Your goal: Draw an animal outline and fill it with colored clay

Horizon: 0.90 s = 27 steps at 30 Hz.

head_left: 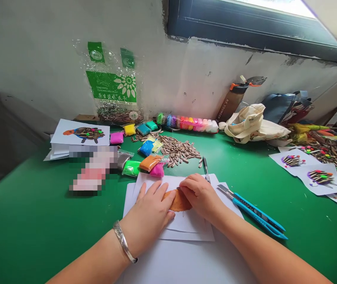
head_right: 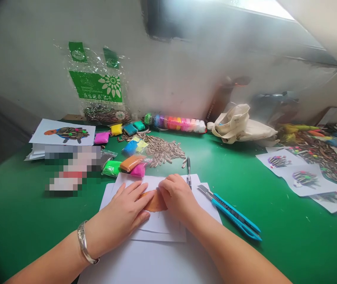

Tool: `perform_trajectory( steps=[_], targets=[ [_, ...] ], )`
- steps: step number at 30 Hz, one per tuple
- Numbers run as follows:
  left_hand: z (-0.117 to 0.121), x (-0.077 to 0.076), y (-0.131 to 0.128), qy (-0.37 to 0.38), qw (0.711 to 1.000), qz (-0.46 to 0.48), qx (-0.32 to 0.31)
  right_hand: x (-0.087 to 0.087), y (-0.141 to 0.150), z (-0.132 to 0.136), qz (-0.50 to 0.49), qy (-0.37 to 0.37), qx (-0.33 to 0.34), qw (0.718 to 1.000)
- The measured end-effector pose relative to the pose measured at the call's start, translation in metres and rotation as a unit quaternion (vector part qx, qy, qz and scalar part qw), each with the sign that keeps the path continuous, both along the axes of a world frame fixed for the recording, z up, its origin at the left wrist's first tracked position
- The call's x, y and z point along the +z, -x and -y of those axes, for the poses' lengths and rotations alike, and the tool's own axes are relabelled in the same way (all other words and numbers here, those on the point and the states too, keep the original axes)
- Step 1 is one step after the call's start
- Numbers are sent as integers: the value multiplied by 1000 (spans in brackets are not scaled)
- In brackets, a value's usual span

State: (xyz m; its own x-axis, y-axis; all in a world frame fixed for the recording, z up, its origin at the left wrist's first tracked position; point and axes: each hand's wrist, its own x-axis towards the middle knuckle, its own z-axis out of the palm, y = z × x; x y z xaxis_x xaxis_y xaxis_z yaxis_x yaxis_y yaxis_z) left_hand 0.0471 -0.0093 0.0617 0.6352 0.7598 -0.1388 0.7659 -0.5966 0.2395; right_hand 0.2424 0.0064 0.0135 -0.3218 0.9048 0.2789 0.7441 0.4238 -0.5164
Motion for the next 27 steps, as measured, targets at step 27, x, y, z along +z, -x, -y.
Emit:
perform_trajectory(
  steps=[27],
  targets=[
    [-1,2,-1,4,1000,2,7,0,8,-6,-3,11,32,999]
  ],
)
